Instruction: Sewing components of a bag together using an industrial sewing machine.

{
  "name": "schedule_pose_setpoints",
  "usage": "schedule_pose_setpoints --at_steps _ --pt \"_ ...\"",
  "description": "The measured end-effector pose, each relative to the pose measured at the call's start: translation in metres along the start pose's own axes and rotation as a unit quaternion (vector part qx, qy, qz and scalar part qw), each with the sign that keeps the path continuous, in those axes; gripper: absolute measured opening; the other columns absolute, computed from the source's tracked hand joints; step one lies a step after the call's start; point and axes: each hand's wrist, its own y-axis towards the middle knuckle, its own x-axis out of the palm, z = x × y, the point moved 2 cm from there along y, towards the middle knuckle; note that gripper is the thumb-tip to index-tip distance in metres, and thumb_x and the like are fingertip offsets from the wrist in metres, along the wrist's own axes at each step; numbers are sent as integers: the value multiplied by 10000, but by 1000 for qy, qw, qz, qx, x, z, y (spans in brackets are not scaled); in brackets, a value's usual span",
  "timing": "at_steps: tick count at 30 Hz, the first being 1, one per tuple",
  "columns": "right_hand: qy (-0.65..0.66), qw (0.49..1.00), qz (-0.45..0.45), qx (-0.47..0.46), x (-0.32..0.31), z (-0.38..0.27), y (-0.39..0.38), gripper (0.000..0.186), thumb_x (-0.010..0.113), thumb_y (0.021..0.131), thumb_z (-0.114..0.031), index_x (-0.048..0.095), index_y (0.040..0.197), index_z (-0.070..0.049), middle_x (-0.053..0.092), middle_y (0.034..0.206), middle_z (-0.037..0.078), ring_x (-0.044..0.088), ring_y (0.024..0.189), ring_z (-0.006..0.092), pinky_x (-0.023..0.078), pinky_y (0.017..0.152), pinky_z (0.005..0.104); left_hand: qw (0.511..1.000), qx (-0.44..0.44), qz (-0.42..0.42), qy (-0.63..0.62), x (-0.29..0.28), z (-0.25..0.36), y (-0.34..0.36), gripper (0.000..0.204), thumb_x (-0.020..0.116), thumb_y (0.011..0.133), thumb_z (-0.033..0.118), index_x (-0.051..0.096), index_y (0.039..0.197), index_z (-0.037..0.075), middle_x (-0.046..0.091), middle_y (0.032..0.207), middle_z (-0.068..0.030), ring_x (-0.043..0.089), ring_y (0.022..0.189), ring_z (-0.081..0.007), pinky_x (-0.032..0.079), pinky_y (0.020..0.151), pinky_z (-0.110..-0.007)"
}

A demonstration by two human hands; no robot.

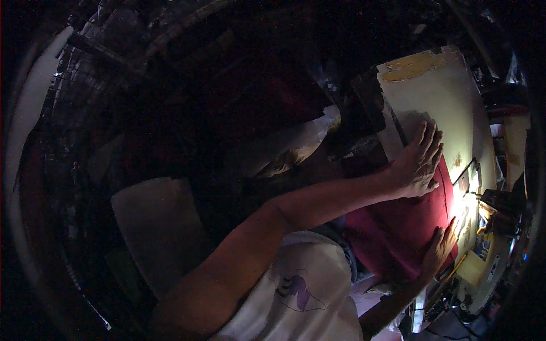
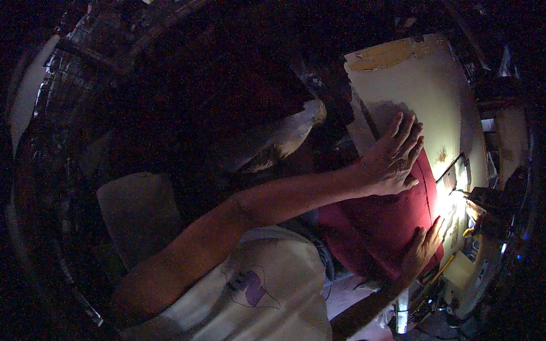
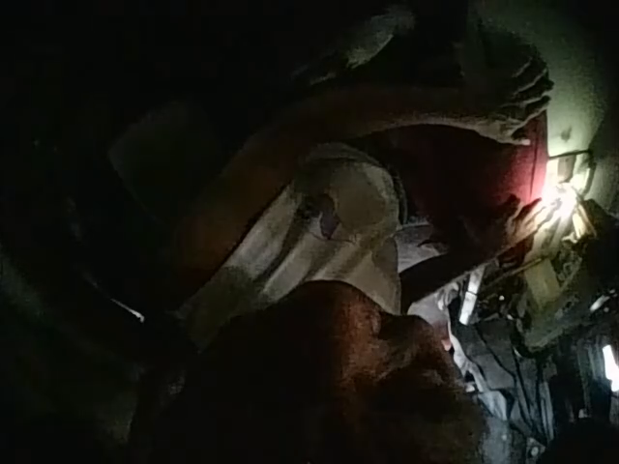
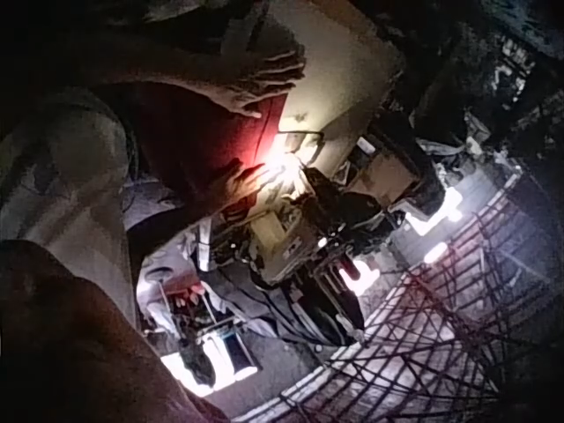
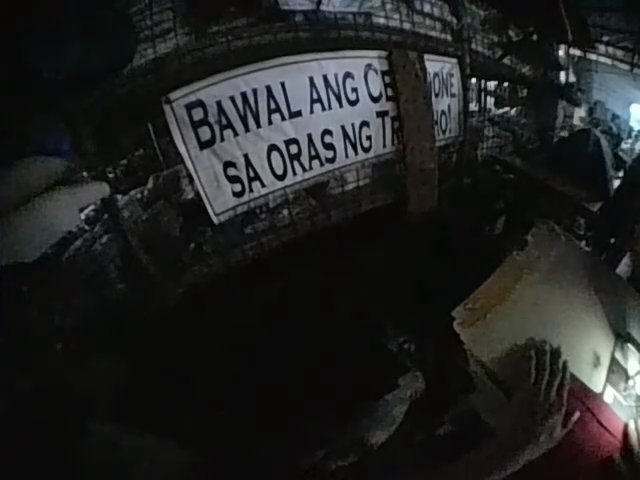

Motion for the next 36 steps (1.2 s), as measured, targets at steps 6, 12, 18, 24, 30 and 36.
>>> schedule_pose_setpoints --at_steps 6,12,18,24,30,36 --pt "-1 1000 10 -9 -2 -10 -1 640 400 1030 -480 362 1536 -89 398 1502 257 391 1344 421 273 1133 506 1000 -4 -22 -22 5 0 0 871 478 879 649 470 1431 -26 359 1535 -252 192 1467 -482 29 1201 -636" --pt "18 999 42 -19 -3 -20 -2 593 442 1029 -437 408 1518 -104 407 1488 267 385 1367 404 272 1153 494 805 -73 202 -553 39 28 25 677 466 959 444 364 1524 85 292 1600 -163 158 1500 -414 34 1210 -623" --pt "5 984 176 -29 3 6 -4 633 586 986 -433 463 1455 -27 458 1461 244 421 1358 370 317 1132 462 984 40 134 -113 92 116 55 335 567 905 324 653 1143 104 640 1181 -174 569 1123 -299 369 1074 -530" --pt "-196 926 290 -139 5 60 -10 637 657 939 -444 539 1368 12 538 1371 257 526 1213 418 406 1047 489 989 121 19 -79 68 124 40 116 675 799 213 737 747 130 698 880 -36 601 843 -239 455 734 -450" --pt "-59 954 267 -124 25 100 -10 605 667 938 -399 548 1353 25 549 1364 239 540 1200 402 425 1032 468 969 186 85 -140 -24 96 -1 110 703 762 195 715 672 133 675 729 3 628 736 -205 436 621 -403" --pt "-2 949 301 -98 4 89 -6 597 660 942 -383 539 1367 18 571 1343 214 557 1185 362 438 1020 444 987 88 -13 -135 -85 54 -24 93 710 751 162 706 781 74 687 734 -30 694 727 -225 519 604 -421"
